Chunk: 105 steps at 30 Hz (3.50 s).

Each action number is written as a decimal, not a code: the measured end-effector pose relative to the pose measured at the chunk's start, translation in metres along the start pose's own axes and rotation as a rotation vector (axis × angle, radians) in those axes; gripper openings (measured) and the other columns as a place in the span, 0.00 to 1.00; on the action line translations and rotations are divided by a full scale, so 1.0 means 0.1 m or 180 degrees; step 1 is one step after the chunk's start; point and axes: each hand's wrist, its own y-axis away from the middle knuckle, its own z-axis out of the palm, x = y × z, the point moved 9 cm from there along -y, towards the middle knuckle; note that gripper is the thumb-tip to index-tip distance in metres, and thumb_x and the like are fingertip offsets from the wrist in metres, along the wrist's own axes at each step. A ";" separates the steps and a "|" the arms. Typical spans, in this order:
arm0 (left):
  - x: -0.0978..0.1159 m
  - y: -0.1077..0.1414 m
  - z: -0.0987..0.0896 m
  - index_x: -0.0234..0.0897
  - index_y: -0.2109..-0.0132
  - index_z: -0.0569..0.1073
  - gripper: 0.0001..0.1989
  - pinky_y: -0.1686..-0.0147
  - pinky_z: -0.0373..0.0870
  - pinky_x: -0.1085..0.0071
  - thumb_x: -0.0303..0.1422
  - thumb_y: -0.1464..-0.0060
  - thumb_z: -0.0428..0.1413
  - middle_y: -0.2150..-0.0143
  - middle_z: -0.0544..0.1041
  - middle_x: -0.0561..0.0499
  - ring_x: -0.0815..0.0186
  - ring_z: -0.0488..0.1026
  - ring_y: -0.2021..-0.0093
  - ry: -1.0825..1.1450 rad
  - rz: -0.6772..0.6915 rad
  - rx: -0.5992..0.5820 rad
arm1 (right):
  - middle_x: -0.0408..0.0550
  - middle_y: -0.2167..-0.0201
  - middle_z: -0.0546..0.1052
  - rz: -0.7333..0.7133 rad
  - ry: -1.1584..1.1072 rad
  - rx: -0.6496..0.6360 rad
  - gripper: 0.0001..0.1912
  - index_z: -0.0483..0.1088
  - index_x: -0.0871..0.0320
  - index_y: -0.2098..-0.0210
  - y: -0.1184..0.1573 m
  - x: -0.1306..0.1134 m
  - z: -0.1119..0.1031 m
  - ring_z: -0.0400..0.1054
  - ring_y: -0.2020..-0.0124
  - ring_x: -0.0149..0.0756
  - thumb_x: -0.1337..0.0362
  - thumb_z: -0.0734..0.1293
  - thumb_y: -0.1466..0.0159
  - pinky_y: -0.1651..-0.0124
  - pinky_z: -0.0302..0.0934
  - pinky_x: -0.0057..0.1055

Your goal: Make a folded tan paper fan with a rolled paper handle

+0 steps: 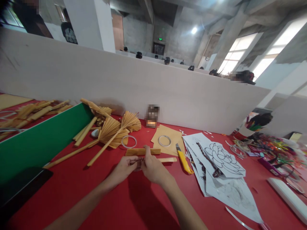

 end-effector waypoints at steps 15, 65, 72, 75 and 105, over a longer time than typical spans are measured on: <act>-0.02 0.04 -0.05 0.32 0.56 0.82 0.28 0.49 0.81 0.56 0.51 0.54 0.71 0.58 0.87 0.40 0.52 0.85 0.56 -0.0112 -0.0219 0.0384 | 0.38 0.73 0.70 0.0324 -0.0422 0.0665 0.26 0.54 0.63 0.39 0.08 0.24 -0.16 0.68 0.71 0.38 0.77 0.59 0.36 0.67 0.58 0.30; 0.03 0.06 -0.04 0.34 0.59 0.79 0.21 0.55 0.82 0.61 0.49 0.48 0.66 0.61 0.86 0.42 0.55 0.85 0.61 -0.0634 0.0026 0.0345 | 0.46 0.65 0.83 0.0484 0.1191 0.0553 0.11 0.75 0.52 0.64 0.30 0.35 -0.21 0.75 0.63 0.42 0.67 0.64 0.26 0.61 0.49 0.33; 0.04 0.10 -0.04 0.39 0.59 0.79 0.14 0.62 0.79 0.67 0.46 0.39 0.60 0.66 0.83 0.48 0.60 0.82 0.66 -0.1205 0.0208 0.0299 | 0.48 0.60 0.79 -0.0133 0.1712 0.0914 0.10 0.72 0.55 0.61 0.28 0.32 -0.01 0.71 0.55 0.43 0.69 0.61 0.25 0.53 0.53 0.37; 0.34 0.13 0.00 0.42 0.58 0.80 0.13 0.57 0.77 0.66 0.44 0.34 0.55 0.62 0.83 0.48 0.58 0.80 0.61 -0.2047 0.0794 0.0502 | 0.48 0.57 0.77 -0.0331 0.1817 0.0959 0.07 0.72 0.54 0.58 0.29 0.27 0.04 0.69 0.54 0.43 0.69 0.62 0.26 0.52 0.54 0.37; 0.47 0.33 0.04 0.41 0.49 0.74 0.12 0.42 0.69 0.66 0.41 0.29 0.50 0.49 0.80 0.45 0.57 0.76 0.46 -0.1901 0.1148 0.0396 | 0.54 0.49 0.77 -0.0547 -0.0484 0.2481 0.18 0.67 0.54 0.43 0.57 0.32 -0.27 0.71 0.48 0.44 0.70 0.58 0.30 0.44 0.65 0.42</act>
